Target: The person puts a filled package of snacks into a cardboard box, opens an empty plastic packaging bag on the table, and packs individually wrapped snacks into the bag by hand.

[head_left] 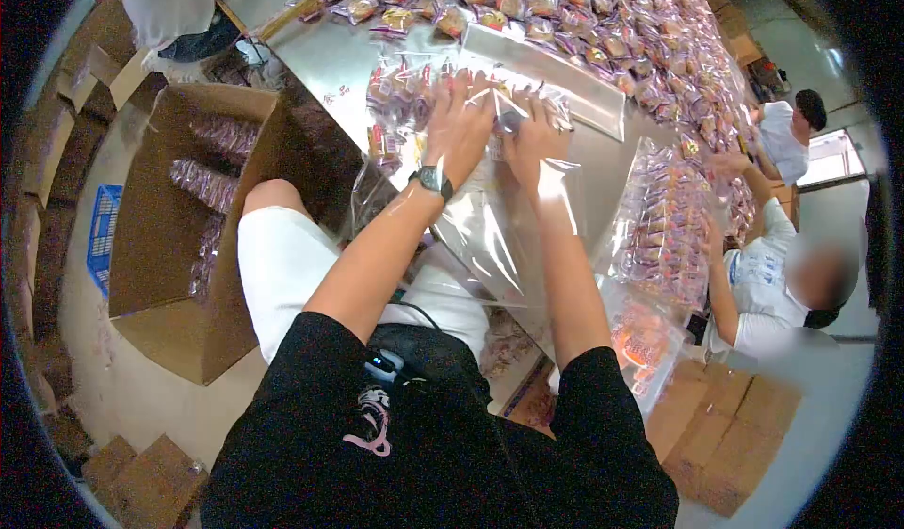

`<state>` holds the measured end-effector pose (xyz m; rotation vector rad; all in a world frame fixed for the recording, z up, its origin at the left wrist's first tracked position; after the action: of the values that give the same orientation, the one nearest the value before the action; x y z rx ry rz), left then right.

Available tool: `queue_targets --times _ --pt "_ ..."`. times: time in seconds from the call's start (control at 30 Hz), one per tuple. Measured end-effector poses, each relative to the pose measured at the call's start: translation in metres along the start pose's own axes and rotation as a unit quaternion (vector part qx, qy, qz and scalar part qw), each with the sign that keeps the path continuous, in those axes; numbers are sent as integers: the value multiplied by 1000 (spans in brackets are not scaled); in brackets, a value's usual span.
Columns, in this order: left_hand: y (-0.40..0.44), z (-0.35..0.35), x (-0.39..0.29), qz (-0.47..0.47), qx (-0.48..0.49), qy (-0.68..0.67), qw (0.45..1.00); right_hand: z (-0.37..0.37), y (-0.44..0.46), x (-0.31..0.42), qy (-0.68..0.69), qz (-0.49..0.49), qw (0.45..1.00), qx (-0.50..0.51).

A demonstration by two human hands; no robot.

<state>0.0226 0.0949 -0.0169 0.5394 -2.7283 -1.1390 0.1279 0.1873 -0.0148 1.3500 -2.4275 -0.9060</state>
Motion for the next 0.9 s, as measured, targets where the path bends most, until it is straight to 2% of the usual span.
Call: queue_targets --times 0.03,0.1,0.13,0.23,0.27,0.37,0.4,0.43,0.5,0.53,0.63,0.67,0.77,0.9 --pt "1 7 -3 4 18 -30 999 -7 -1 0 11 8 1000 -9" --pt "4 21 -5 -7 -16 -54 998 -14 2 6 35 26 999 -31" --pt "10 17 -3 -24 58 -62 996 -7 2 2 42 29 998 -38" --pt "11 27 7 -9 6 -28 1000 10 0 1 46 56 996 -54" --pt "10 20 11 7 -9 -46 999 6 1 6 16 26 990 -134" --pt "13 14 11 19 82 -21 996 14 -3 8 36 86 993 -78" --pt "13 23 11 14 109 -18 994 13 0 9 46 121 987 -91" --pt "7 35 13 41 90 4 995 10 5 10 55 118 986 -103" --pt "8 35 17 46 115 6 992 12 -1 9 70 116 984 -115" --pt "5 29 15 68 117 27 991 9 -1 13 23 100 983 -153" --pt "6 30 11 50 130 22 990 13 -1 16 46 125 978 -159" --pt "6 22 12 50 128 -18 990 15 -1 18 46 124 980 -152" --pt "15 22 3 40 159 29 986 14 3 19 53 110 981 -149" --pt "11 28 -17 2 79 56 995 -10 -23 25 110 100 976 -162"
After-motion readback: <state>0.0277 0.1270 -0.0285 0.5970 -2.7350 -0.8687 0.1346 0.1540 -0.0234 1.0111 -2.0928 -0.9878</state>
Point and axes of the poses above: each hand's wrist, its own y-axis towards the middle knuckle, its own z-axis out of the palm, x = y × z, the point moved 4 cm from there along y, towards the middle knuckle, and after that the axes turned 10 degrees about -x, right-handed, at the moved point
